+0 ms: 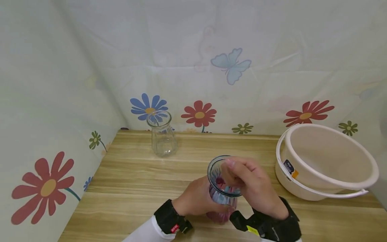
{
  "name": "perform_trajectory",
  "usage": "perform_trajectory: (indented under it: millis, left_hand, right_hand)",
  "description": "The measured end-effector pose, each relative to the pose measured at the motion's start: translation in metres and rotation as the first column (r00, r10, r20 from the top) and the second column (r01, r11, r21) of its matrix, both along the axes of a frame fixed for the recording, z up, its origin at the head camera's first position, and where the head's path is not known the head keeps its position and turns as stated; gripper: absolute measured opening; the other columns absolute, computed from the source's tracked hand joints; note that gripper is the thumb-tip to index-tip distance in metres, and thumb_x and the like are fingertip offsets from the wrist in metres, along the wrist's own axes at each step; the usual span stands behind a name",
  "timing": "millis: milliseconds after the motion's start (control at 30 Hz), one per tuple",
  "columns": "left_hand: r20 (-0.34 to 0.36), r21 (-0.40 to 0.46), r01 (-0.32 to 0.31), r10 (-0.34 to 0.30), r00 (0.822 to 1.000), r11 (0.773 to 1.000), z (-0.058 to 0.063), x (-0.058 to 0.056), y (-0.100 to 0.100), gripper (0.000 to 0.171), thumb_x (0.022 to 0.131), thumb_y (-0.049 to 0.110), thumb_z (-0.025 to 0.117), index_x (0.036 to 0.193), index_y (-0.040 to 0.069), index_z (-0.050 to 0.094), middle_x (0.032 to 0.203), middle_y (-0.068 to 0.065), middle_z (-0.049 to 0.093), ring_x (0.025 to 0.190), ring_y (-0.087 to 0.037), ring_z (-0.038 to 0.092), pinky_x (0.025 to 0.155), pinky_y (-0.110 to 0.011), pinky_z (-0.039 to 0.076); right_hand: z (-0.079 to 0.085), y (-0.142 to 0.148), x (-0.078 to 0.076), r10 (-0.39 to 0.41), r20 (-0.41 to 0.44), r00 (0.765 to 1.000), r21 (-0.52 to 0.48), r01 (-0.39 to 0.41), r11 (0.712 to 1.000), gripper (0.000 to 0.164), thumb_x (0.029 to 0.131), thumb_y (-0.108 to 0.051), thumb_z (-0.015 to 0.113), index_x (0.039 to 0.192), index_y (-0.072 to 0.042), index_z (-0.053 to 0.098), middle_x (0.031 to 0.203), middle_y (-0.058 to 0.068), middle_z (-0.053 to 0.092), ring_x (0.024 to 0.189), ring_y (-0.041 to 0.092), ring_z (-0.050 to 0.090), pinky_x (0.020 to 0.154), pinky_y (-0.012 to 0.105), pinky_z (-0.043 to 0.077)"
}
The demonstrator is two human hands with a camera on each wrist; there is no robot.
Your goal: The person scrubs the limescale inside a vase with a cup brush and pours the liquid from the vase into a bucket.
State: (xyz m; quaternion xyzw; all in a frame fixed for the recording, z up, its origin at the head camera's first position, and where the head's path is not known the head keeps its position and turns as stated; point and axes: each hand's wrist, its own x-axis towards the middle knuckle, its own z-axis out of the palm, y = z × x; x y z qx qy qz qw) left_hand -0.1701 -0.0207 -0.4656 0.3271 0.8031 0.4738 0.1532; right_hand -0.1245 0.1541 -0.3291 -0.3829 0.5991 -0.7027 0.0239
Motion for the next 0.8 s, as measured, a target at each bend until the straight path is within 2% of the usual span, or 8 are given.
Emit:
perform_trajectory:
  millis: [167, 267, 500, 667, 800]
  left_hand:
    - [0.010, -0.030, -0.049, 0.049, 0.999, 0.998, 0.000, 0.000, 0.000, 0.074, 0.078, 0.052, 0.087, 0.137, 0.041, 0.044, 0.122, 0.018, 0.065, 0.105, 0.000, 0.063, 0.096, -0.024, 0.053]
    - [0.029, -0.043, -0.062, 0.064, 0.998, 0.997, 0.000, 0.001, 0.000, 0.075, 0.077, 0.054, 0.087, 0.137, 0.042, 0.043, 0.122, 0.019, 0.065, 0.105, 0.000, 0.063, 0.094, -0.024, 0.054]
    - [0.047, -0.062, -0.075, 0.078, 0.996, 0.995, 0.000, 0.002, 0.001, 0.073, 0.075, 0.054, 0.088, 0.133, 0.041, 0.045, 0.119, 0.020, 0.064, 0.103, 0.000, 0.063, 0.092, -0.025, 0.054]
    - [0.039, -0.066, -0.080, 0.082, 0.996, 0.995, 0.001, 0.002, 0.001, 0.074, 0.074, 0.055, 0.088, 0.133, 0.041, 0.046, 0.120, 0.019, 0.064, 0.105, 0.000, 0.062, 0.094, -0.026, 0.054]
    - [0.024, -0.070, -0.079, 0.081, 0.996, 0.994, 0.000, 0.002, 0.001, 0.074, 0.074, 0.057, 0.088, 0.133, 0.041, 0.046, 0.120, 0.020, 0.064, 0.105, 0.000, 0.062, 0.095, -0.027, 0.054]
  right_hand:
    - [-0.002, 0.000, -0.003, 0.029, -0.095, 0.995, -0.178, -0.046, 0.983, 0.041, 0.105, 0.010, 0.013, 0.072, -0.006, 0.030, 0.066, 0.003, 0.025, 0.056, 0.020, 0.028, 0.054, 0.036, 0.025]
    - [-0.004, 0.002, -0.002, 0.003, -0.121, 0.993, -0.249, -0.034, 0.968, 0.040, 0.103, 0.010, 0.010, 0.071, -0.006, 0.029, 0.066, 0.004, 0.024, 0.057, 0.018, 0.027, 0.055, 0.035, 0.024]
    - [0.000, 0.006, 0.004, -0.040, -0.174, 0.984, -0.413, -0.036, 0.910, 0.038, 0.102, 0.007, 0.008, 0.070, -0.006, 0.023, 0.066, 0.002, 0.020, 0.058, 0.016, 0.026, 0.055, 0.033, 0.021]
    - [0.004, 0.006, 0.007, -0.040, -0.205, 0.978, -0.484, -0.066, 0.873, 0.036, 0.101, 0.002, 0.005, 0.070, -0.007, 0.020, 0.065, 0.001, 0.018, 0.058, 0.014, 0.022, 0.054, 0.029, 0.019]
    - [0.006, 0.005, 0.007, -0.037, -0.220, 0.975, -0.510, -0.083, 0.856, 0.035, 0.101, 0.001, 0.005, 0.070, -0.007, 0.019, 0.066, 0.001, 0.017, 0.058, 0.013, 0.020, 0.054, 0.027, 0.019]
